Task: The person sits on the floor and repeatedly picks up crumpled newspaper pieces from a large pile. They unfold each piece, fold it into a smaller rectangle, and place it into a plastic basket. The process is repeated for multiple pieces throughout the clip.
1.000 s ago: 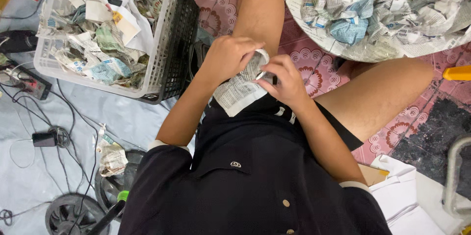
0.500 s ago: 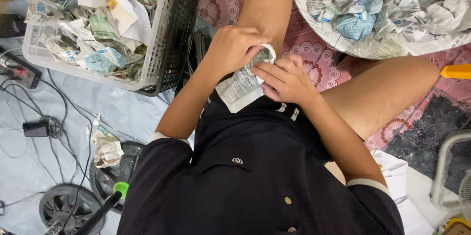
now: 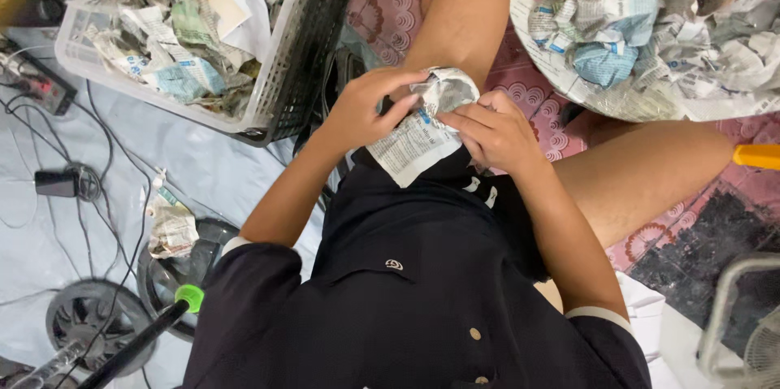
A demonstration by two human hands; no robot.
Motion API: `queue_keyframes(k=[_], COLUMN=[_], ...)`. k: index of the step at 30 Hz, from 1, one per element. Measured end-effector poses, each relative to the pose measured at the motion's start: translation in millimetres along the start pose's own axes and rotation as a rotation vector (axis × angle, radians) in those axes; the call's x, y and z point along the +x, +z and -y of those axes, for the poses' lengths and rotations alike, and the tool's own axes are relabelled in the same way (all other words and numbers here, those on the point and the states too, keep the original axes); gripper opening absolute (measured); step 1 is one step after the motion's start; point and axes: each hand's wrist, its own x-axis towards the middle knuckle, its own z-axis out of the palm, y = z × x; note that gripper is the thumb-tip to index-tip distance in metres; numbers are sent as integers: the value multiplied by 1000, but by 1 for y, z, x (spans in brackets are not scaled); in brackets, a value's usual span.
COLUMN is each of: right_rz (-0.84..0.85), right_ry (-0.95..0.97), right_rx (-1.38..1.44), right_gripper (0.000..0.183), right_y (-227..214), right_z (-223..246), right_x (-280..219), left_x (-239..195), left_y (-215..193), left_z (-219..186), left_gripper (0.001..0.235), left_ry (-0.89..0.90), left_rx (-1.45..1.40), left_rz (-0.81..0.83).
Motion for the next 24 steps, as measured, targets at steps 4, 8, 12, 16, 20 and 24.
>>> queue_keyframes(k=[4,8,12,16,20,24], right_rz=[-6,-23,-28,-43,-54,-16], right_ry=[4,26,61,72,92,77], right_rx=[10,32,55,63,65,66], right_gripper=[41,39,39,38,38,40], right_y=[0,-2,-2,-4,-8,-5], right_z=[1,1,3,4,3,-4], right_x=[2,1,2,5,5,3], left_x=[-24,-46,-59,-56,-40,-7], left_y=[-17,-28,-11,2,8,22], left_z=[11,19,19,19,11,1], left_gripper=[42,53,55,44,32,26], left_ry=[62,114,184,323,411,337], left_rx=[139,246,173,243,252,178], left_rz=[9,271,318,252,89,-100])
